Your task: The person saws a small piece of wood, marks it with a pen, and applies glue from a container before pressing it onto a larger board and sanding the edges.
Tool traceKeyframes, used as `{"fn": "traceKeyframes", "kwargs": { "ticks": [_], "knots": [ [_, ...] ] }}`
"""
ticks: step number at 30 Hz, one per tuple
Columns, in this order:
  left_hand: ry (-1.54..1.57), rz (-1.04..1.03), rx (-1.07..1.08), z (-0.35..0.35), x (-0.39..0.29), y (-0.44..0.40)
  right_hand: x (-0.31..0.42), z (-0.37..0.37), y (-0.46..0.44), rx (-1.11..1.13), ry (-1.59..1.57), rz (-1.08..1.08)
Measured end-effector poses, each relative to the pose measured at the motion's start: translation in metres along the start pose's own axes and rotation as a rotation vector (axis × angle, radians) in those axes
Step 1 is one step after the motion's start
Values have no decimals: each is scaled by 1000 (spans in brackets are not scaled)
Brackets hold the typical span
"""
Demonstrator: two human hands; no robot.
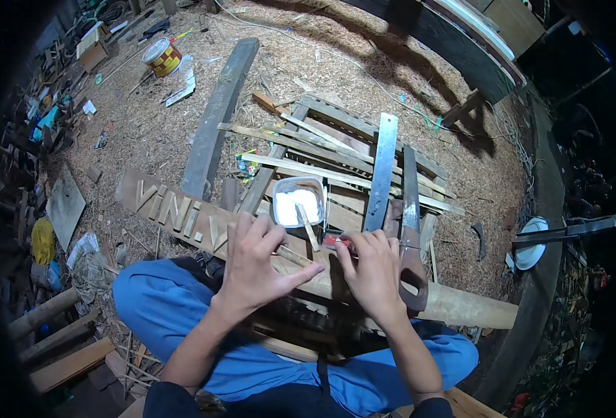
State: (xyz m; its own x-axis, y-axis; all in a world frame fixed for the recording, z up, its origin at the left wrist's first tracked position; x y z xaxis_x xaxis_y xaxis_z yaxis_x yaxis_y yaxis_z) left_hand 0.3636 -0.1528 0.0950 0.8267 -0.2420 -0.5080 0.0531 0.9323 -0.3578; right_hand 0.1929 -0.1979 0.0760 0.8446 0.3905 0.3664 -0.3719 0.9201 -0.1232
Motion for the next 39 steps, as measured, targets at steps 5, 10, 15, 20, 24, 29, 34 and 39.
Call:
{"fn": "traceKeyframes", "kwargs": {
  "ticks": [5,10,15,20,24,29,34,39],
  "knots": [
    [74,17,17,-7,4,-7,-8,-35,-30,107,31,-89],
    [208,13,25,-8,5,-10,-15,-53,-41,176,13,-149],
    [201,-7,15,-4,5,-9,-24,-64,-43,198,4,-200],
    [216,-18,8,-3,6,-7,-34,-42,-43,122,-73,-264],
    [324,-100,-67,3,-5,-9,-35,1,-30,85,-34,-350],
    [399,-219,-49,3,-29,-8,-62,40,-4,56,-162,-395],
    [450,-257,-37,-6,-49,-6,-83,27,18,269,-866,-472],
    [415,-322,29,-15,-70,-2,-74,22,36,309,-1003,-435]
  ]
}}
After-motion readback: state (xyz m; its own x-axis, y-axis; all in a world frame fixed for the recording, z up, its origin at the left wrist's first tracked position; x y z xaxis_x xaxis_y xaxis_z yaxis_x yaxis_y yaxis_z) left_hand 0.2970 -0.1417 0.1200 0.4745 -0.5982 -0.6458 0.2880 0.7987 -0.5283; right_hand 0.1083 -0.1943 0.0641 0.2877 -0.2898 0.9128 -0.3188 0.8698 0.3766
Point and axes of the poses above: each hand's wrist, its own y-axis away from the middle knuckle, its own z-axis out of the back of the hand, x = y × z, the point moved 10 cm from there along -y, towards the middle knuckle, and after that the axes turned 4 degrees about -z, right-handed, at the moved point
